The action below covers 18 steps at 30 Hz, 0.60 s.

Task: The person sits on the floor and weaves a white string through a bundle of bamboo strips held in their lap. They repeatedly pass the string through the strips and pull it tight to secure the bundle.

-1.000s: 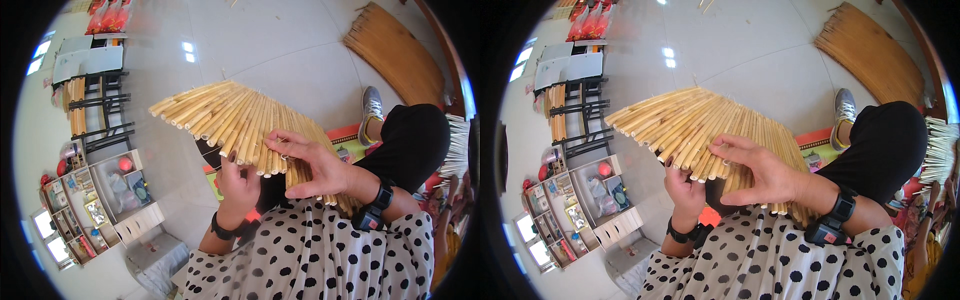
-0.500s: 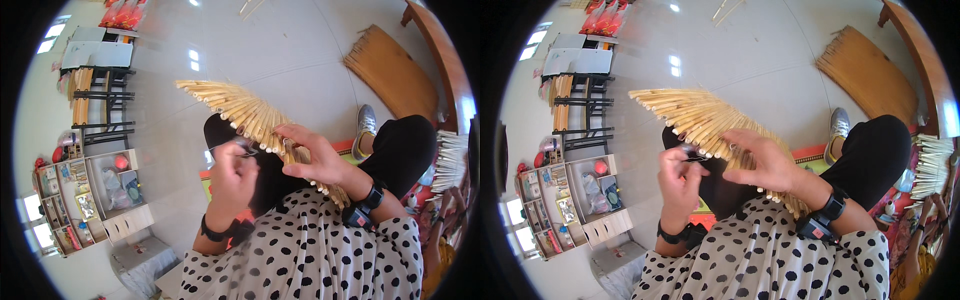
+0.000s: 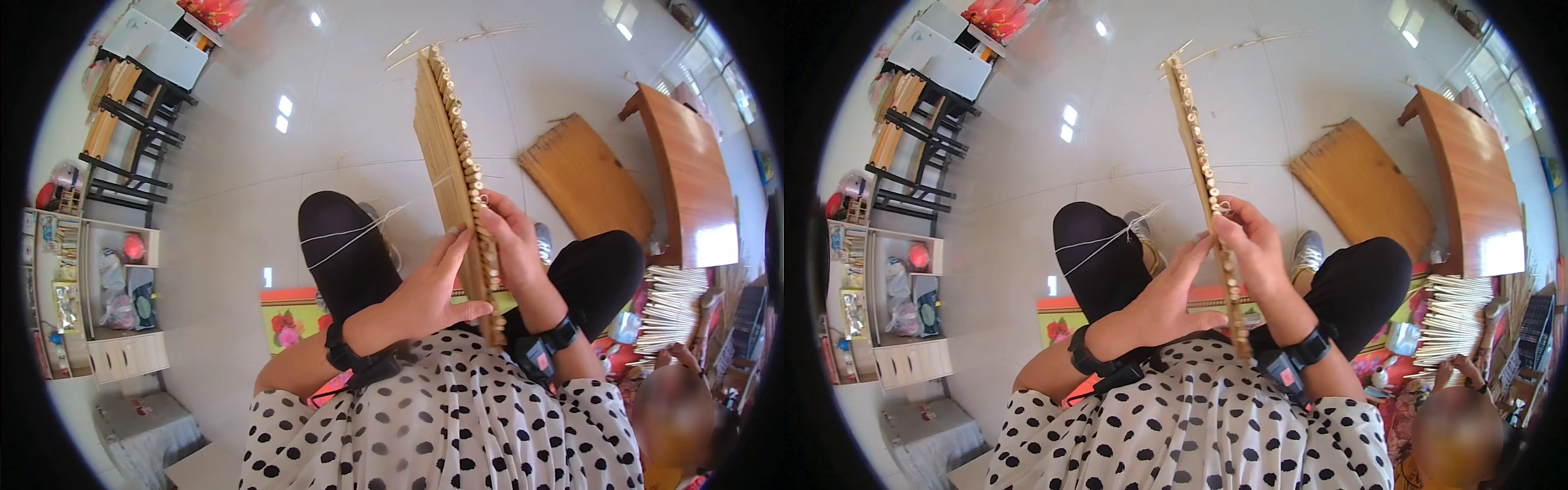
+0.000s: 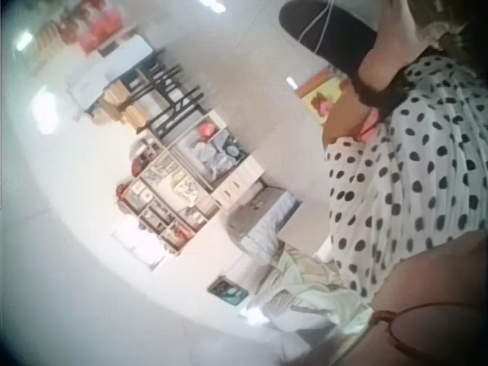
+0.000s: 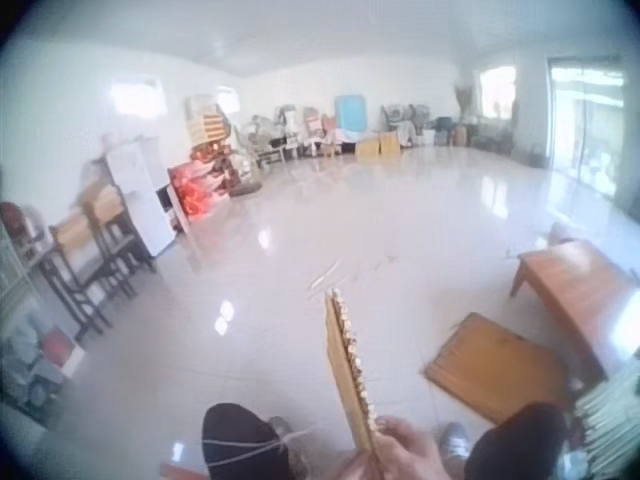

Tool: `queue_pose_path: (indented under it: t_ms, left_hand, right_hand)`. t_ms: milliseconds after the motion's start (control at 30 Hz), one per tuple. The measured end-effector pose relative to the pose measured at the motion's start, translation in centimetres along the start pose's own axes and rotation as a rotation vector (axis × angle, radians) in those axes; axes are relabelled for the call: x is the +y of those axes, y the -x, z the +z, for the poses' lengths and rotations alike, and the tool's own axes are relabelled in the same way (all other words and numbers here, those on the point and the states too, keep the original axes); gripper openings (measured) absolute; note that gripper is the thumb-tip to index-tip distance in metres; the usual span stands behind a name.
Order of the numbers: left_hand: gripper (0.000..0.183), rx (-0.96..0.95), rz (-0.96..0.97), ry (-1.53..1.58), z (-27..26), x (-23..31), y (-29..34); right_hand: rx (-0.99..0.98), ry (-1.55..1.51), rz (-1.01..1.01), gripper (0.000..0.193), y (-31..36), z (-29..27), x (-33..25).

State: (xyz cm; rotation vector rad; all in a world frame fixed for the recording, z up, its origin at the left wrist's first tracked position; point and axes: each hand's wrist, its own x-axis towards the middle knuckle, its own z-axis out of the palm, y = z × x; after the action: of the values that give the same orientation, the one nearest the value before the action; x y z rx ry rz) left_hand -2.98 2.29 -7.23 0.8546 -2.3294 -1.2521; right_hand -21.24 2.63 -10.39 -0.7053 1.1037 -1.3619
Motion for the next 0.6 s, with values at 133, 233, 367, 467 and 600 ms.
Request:
queue_pose_path:
  t_ms: [133, 233, 367, 467, 600]
  left_hand:
    - [0.112, 0.077, 0.013, 0.058, 1.3, -0.7, -1.4]
    - [0.102, 0.178, 0.025, 0.109, 1.0, -1.8, -1.8]
    - [0.088, 0.186, 0.018, 0.109, -0.2, -3.0, -2.3]
    - [0.082, 0.128, -0.048, 0.1, -1.1, -2.6, -2.9]
    - [0.077, 0.128, 0.066, 0.053, -0.9, -3.4, -3.1]
  right_hand:
    - [-0.017, -0.162, -0.046, 0.047, 0.3, 0.9, 0.1]
    - [-0.074, -0.19, -0.048, 0.048, 0.7, 1.6, 0.0]
    - [-0.053, 0.102, -0.107, 0.044, 0.0, -0.6, -2.2]
    - [0.037, 0.427, -0.364, 0.046, -1.7, -3.9, -5.9]
    - [0.142, 1.381, -0.717, 0.059, -2.6, -4.3, -10.6]
